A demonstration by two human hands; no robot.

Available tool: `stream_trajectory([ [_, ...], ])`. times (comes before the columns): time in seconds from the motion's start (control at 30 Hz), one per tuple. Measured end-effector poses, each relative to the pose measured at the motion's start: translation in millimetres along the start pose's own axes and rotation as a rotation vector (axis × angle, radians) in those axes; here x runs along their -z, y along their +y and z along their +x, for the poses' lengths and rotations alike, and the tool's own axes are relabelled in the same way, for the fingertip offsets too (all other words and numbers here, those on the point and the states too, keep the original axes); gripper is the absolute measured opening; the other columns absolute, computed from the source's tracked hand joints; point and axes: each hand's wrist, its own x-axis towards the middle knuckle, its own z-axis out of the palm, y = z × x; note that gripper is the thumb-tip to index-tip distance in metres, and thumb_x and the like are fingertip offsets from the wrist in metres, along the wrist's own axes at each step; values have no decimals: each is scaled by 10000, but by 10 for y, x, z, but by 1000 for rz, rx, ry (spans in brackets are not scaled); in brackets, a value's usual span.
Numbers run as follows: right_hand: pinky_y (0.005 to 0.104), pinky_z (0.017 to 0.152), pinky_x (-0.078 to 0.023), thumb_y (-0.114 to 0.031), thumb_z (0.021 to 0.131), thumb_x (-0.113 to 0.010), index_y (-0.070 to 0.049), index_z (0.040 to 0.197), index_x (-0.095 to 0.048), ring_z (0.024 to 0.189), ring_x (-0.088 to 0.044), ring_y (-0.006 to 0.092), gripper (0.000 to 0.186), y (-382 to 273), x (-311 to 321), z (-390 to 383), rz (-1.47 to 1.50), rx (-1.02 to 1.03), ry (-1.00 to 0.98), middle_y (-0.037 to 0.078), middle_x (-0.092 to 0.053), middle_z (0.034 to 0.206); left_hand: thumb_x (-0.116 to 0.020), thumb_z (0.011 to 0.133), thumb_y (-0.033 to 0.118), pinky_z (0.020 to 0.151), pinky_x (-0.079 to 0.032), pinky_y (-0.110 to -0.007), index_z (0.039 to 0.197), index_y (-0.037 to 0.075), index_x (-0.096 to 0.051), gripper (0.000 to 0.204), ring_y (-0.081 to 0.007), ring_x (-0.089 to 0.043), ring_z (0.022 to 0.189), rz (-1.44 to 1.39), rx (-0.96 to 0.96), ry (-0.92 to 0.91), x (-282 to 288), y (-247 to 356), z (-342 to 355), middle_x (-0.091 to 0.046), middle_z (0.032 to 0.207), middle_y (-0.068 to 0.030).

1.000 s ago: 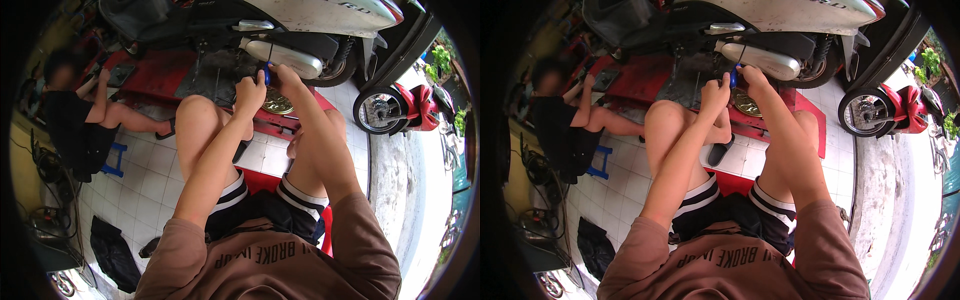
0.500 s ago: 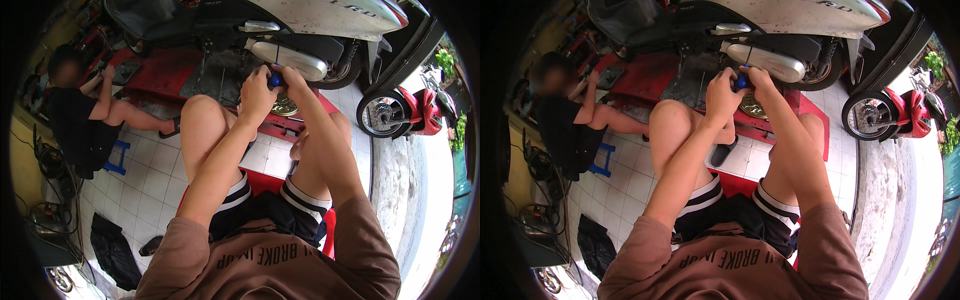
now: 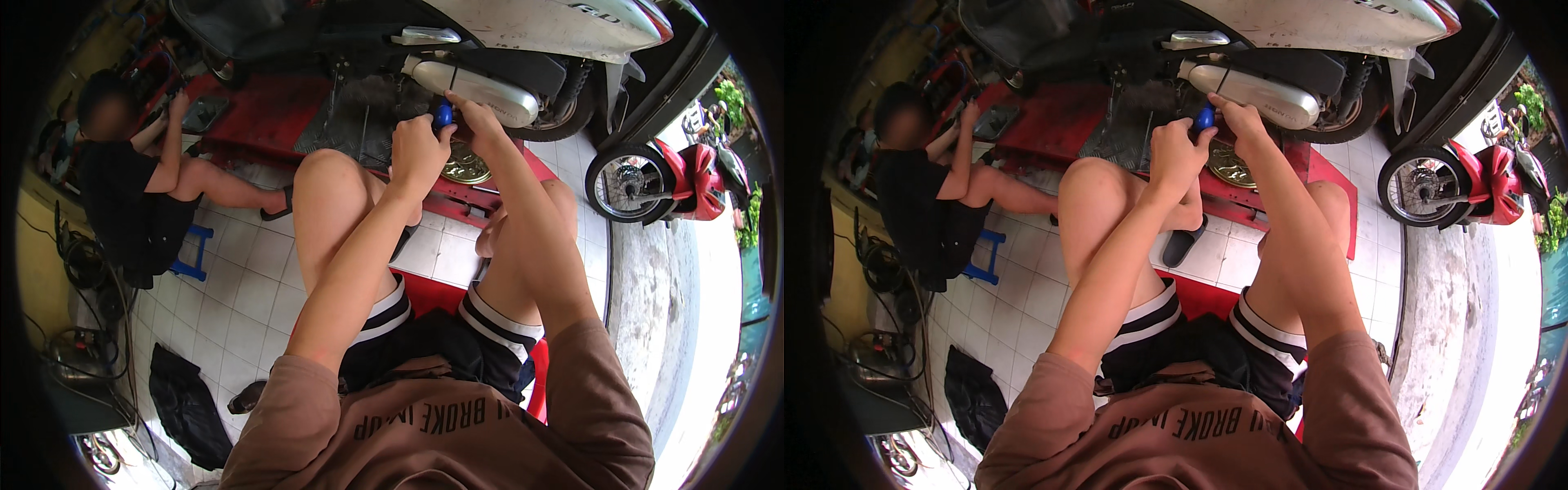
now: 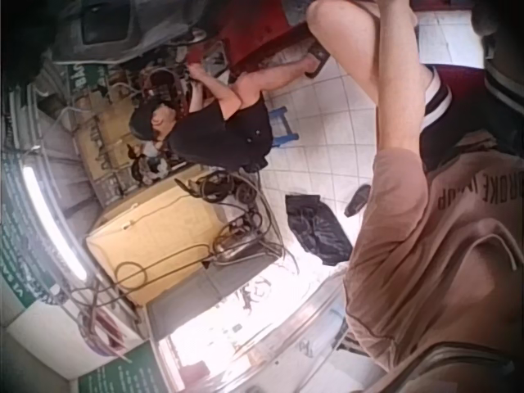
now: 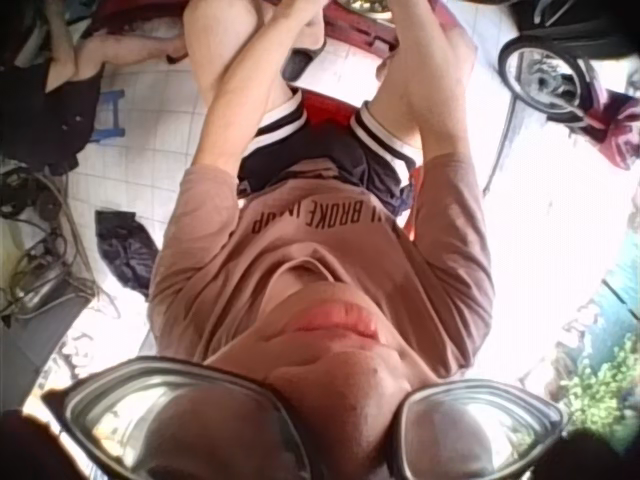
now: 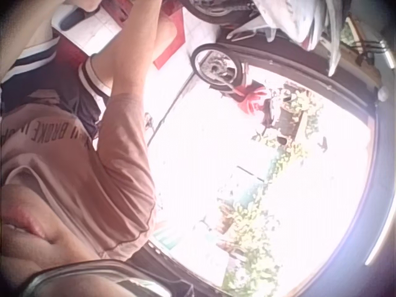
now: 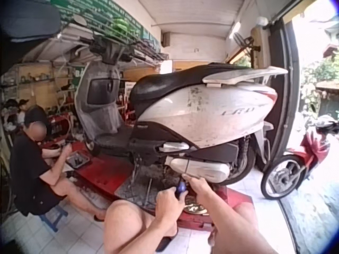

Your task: The person uses a wrench to loosen and remove a bolt from the underside of a white motorcycle. They then switch to a screwdriver to continue working on the same area, manipulating the tool with both hands while seated on a red stool.

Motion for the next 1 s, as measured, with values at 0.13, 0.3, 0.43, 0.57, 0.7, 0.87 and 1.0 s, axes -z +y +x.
stream_trajectory([
  [0.13, 273, 524, -467, -294, 838, -655, -22, 925, -585, 650, -572, 152, 294, -23, -17, -62, -103, 31, 70, 47, -578, 773, -697, 781, 248, 576, -493, -412, 806, -66, -639, 321, -390, -607, 589, 3, -215, 136, -77, -33, -5, -612, 617, -218],
  [0.3, 307, 617, -509, -262, 877, -586, -11, 1062, -540, 734, -578, 175, 315, -13, 86, 142, 48, 23, -65, 77, -584, 885, -652, 839, 306, 562, -509, -375, 765, -64, -646, 377, -289, -649, 559, -195, 138, -107, -124, 13, 11, -629, 622, -196],
  [0.43, 309, 609, -502, -230, 904, -535, -48, 983, -566, 679, -559, 165, 201, -13, -36, -7, 141, -41, -85, 44, -572, 815, -621, 862, 373, 496, -506, -322, 694, -72, -631, 477, -220, -651, 516, -538, 439, -106, -93, 38, 38, -629, 567, -138],
  [0.57, 329, 607, -509, -251, 872, -594, -14, 1048, -546, 730, -577, 178, 299, 31, -2, 52, 13, -7, -58, 70, -579, 868, -666, 820, 282, 552, -520, -352, 730, -56, -641, 351, -291, -649, 557, -123, 143, -60, -90, -77, 36, -641, 629, -178],
  [0.7, 344, 608, -496, -268, 807, -678, 2, 1046, -545, 728, -576, 183, 385, 108, 63, 146, -111, -5, -39, 85, -579, 871, -728, 735, 180, 625, -514, -384, 777, -35, -655, 231, -353, -638, 637, 119, -160, 28, -70, -51, -35, -648, 680, -194],
  [0.87, 320, 580, -480, -220, 879, -596, -14, 938, -556, 692, -576, 189, 218, 86, 89, 282, -26, -6, 75, 93, -587, 808, -706, 777, 213, 608, -504, -390, 851, -19, -655, 249, -344, -631, 624, -127, -65, 19, -86, 19, -37, -639, 754, -217],
  [1.0, 339, 640, -506, -201, 931, -510, 6, 1001, -510, 715, -589, 208, 218, 80, 69, 298, 152, -61, -121, 117, -601, 835, -559, 903, 366, 543, -517, -329, 898, -25, -616, 396, -245, -636, 592, -466, 470, -345, -130, 1, 13, -646, 759, -170],
])
